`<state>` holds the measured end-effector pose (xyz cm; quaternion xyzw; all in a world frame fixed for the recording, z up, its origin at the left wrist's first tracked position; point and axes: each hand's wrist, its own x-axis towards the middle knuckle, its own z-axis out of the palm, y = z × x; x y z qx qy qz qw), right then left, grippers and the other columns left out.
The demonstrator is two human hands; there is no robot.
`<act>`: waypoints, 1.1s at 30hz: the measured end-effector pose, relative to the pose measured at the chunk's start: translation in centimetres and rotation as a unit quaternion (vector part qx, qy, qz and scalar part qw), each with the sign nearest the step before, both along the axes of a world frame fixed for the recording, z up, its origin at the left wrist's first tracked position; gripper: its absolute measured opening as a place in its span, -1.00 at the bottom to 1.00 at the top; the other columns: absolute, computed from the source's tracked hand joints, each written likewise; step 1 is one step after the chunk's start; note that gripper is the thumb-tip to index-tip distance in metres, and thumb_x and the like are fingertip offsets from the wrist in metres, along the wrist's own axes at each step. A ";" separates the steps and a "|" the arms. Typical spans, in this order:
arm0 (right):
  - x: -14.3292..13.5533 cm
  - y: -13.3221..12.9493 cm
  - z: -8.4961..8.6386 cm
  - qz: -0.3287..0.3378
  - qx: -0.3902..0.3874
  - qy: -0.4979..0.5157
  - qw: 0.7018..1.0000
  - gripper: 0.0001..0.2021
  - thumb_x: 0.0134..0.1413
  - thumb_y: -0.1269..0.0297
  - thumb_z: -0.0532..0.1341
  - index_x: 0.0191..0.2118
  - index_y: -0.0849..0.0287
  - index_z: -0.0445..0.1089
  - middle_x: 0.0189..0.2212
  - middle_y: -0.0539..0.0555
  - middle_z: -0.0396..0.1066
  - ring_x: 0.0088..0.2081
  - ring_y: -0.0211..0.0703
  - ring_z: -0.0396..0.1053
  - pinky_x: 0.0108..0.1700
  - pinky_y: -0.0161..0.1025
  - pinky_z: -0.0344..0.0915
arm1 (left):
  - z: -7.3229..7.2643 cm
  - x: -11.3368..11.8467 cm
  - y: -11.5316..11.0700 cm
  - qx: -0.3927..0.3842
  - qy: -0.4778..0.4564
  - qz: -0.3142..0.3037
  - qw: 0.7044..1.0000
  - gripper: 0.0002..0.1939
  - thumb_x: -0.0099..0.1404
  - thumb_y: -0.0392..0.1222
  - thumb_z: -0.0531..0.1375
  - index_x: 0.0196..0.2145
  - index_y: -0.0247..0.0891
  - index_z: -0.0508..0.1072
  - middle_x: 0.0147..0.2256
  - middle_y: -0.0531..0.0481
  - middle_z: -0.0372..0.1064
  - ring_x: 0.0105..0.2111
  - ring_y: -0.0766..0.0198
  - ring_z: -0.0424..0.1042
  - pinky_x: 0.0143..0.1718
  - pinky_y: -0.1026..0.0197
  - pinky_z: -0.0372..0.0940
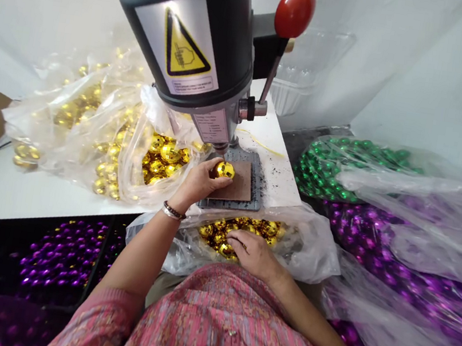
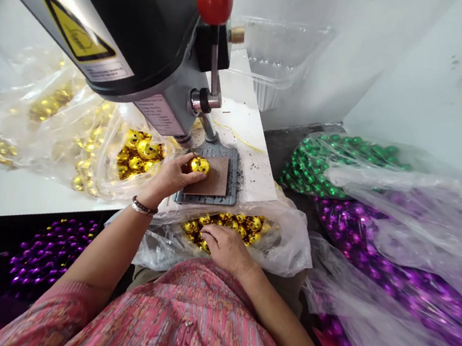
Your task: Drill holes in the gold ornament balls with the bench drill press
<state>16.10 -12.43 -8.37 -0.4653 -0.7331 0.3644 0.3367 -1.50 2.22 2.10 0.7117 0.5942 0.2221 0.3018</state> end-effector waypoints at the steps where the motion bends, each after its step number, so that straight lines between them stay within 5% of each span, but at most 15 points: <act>1: 0.1 0.0 -0.1 0.001 -0.006 -0.001 1.000 -0.72 0.34 0.21 0.09 -0.12 0.14 0.55 -0.22 0.07 0.63 -0.17 -0.27 0.57 -0.05 -0.28 0.48 | 0.1 0.2 0.2 0.001 0.008 -0.009 1.000 -0.44 0.13 -0.04 0.38 0.06 -0.33 0.56 -0.33 0.02 0.53 -0.34 0.26 0.43 -0.26 0.26 0.32; 11: 0.2 -0.2 -0.7 0.029 -0.062 -0.021 0.997 -0.69 0.33 0.21 0.08 -0.10 0.13 0.57 -0.17 0.12 0.63 -0.12 -0.24 0.56 0.00 -0.28 0.45 | -1.5 0.6 0.1 -0.036 -0.051 -0.001 0.998 -0.26 0.11 -0.08 0.42 0.23 -0.32 0.45 -0.09 -0.09 0.60 -0.13 0.14 0.55 -0.03 0.17 0.41; 15: 0.7 0.1 0.8 0.064 -0.070 -0.024 0.995 -0.73 0.29 0.23 0.12 -0.18 0.11 0.59 -0.25 0.07 0.64 -0.21 -0.28 0.55 -0.11 -0.34 0.43 | -1.4 0.8 -0.2 -0.030 -0.047 0.007 0.998 -0.24 0.10 -0.08 0.44 0.24 -0.32 0.44 -0.05 -0.10 0.61 -0.08 0.10 0.56 0.04 0.13 0.40; 20: 3.5 2.4 6.6 0.070 -0.047 0.005 0.996 -0.75 0.28 0.14 0.17 -0.24 0.10 0.58 -0.32 0.00 0.63 -0.29 -0.35 0.53 -0.20 -0.40 0.40 | -1.2 1.0 -0.4 -0.026 -0.051 0.007 0.998 -0.28 0.11 -0.12 0.44 0.22 -0.32 0.46 -0.05 -0.09 0.61 -0.08 0.10 0.56 0.02 0.14 0.40; 25: 6.8 6.7 12.7 -0.087 0.044 0.058 0.994 -0.66 0.29 0.00 0.14 -0.32 0.15 0.48 -0.48 -0.03 0.46 -0.41 -0.39 0.40 -0.31 -0.41 0.33 | -1.1 0.9 -0.7 -0.027 -0.042 0.005 0.999 -0.31 0.11 -0.09 0.43 0.20 -0.25 0.47 -0.09 -0.07 0.62 -0.08 0.07 0.56 -0.03 0.13 0.40; 29: 7.1 10.5 17.2 -0.270 0.171 0.159 0.934 -0.68 0.27 -0.03 0.17 -0.10 0.11 0.41 -0.36 -0.02 0.42 -0.35 -0.39 0.36 -0.22 -0.35 0.34 | -1.2 0.8 -0.8 -0.025 -0.059 -0.005 0.998 -0.41 0.15 -0.10 0.40 0.14 -0.21 0.51 -0.12 -0.03 0.61 -0.12 0.09 0.56 -0.04 0.13 0.39; 33: 5.6 13.6 22.6 -0.274 0.246 0.236 0.899 -0.50 0.27 -0.16 0.11 0.08 0.13 0.34 -0.22 0.04 0.39 -0.37 -0.41 0.33 -0.30 -0.33 0.31 | -1.7 0.9 -0.7 0.007 -0.048 -0.001 0.999 -0.40 0.13 -0.11 0.42 0.14 -0.22 0.51 -0.05 -0.08 0.57 -0.06 0.09 0.53 0.03 0.13 0.38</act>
